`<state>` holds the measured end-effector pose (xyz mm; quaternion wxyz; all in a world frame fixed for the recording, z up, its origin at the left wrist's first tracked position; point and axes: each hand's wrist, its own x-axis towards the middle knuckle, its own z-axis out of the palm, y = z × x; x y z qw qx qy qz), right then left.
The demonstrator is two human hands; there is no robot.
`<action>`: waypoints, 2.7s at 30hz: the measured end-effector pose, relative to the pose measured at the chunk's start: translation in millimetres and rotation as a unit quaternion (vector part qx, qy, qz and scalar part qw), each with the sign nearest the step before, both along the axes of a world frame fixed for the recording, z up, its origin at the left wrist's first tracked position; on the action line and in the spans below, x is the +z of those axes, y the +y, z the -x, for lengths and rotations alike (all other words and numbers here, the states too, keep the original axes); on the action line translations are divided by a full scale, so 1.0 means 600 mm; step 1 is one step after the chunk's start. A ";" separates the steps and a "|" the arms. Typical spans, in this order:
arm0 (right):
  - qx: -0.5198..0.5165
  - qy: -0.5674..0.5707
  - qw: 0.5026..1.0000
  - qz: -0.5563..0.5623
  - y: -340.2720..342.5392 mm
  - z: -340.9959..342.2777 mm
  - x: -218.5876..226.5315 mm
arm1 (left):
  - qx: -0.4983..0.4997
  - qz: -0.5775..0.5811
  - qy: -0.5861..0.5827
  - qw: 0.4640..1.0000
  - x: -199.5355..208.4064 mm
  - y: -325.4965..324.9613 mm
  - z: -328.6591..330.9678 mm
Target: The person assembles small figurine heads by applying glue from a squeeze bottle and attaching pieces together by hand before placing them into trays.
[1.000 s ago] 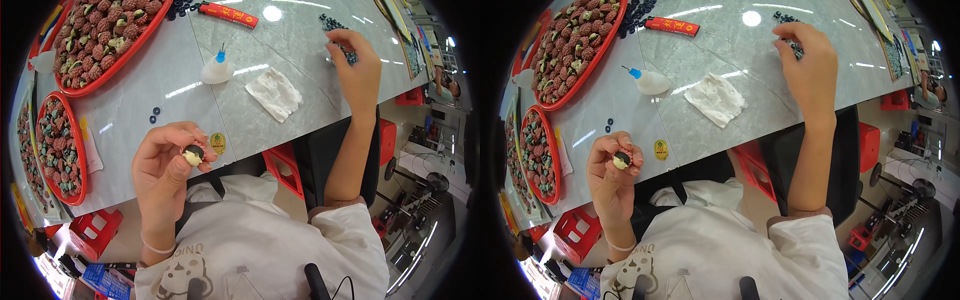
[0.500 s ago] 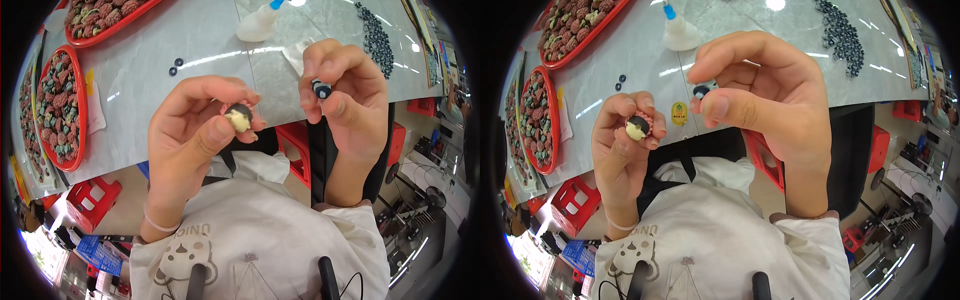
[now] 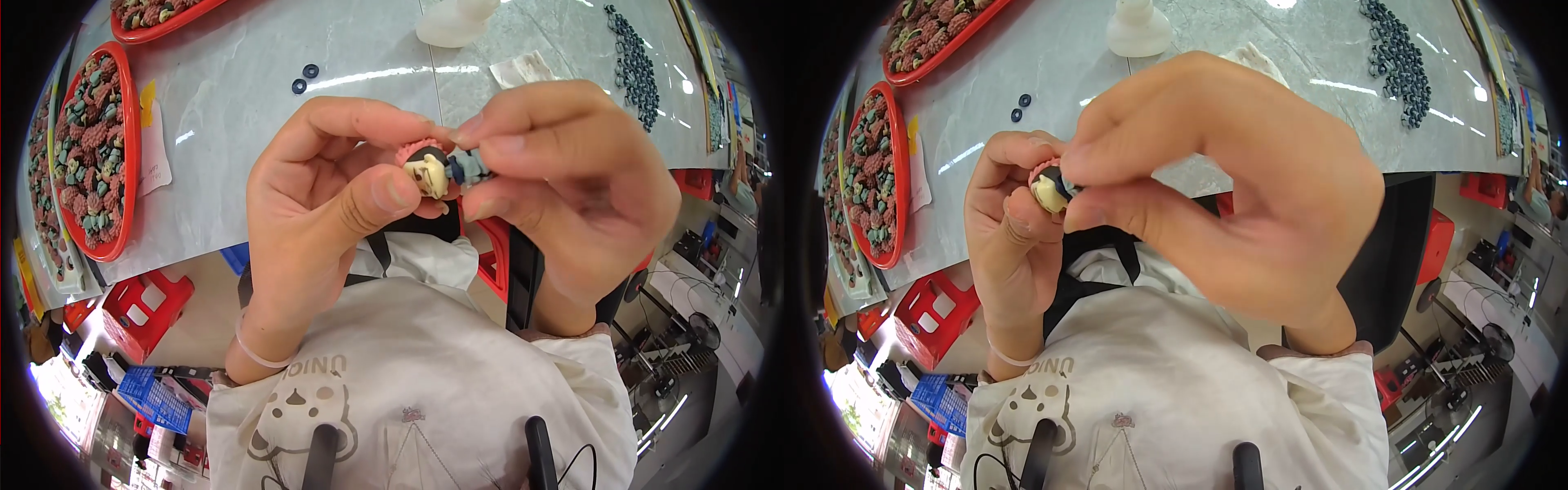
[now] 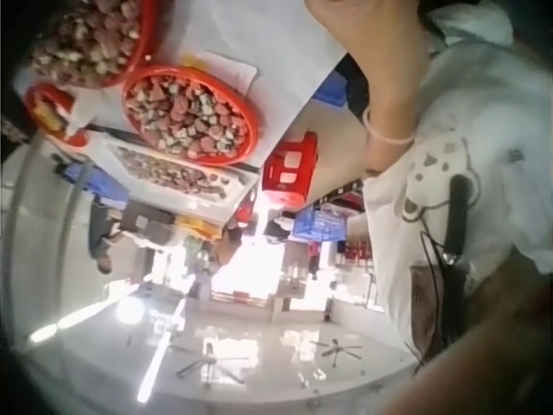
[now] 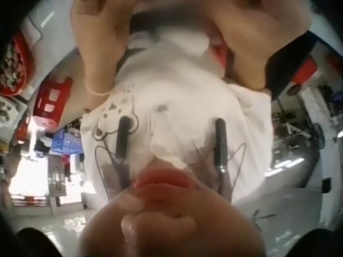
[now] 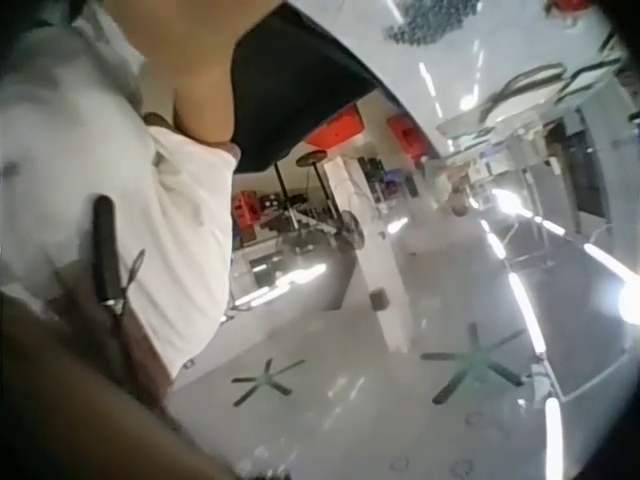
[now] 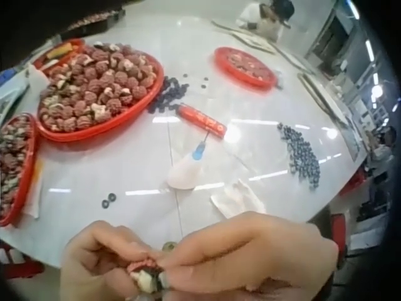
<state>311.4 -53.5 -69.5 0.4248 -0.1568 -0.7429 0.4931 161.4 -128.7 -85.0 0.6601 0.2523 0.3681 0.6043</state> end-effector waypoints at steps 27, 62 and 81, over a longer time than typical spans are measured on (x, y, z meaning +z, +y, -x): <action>-0.168 -0.122 0.975 -0.073 -0.001 0.003 0.000 | 0.163 -0.050 0.880 0.444 0.072 -0.017 0.278; -0.053 -0.123 0.983 0.123 0.044 -0.028 0.032 | 0.043 -0.039 0.046 0.997 0.015 0.010 0.056; -0.188 -0.108 0.975 -0.038 0.014 -0.019 0.052 | 0.039 -0.039 0.076 0.996 -0.004 0.000 0.020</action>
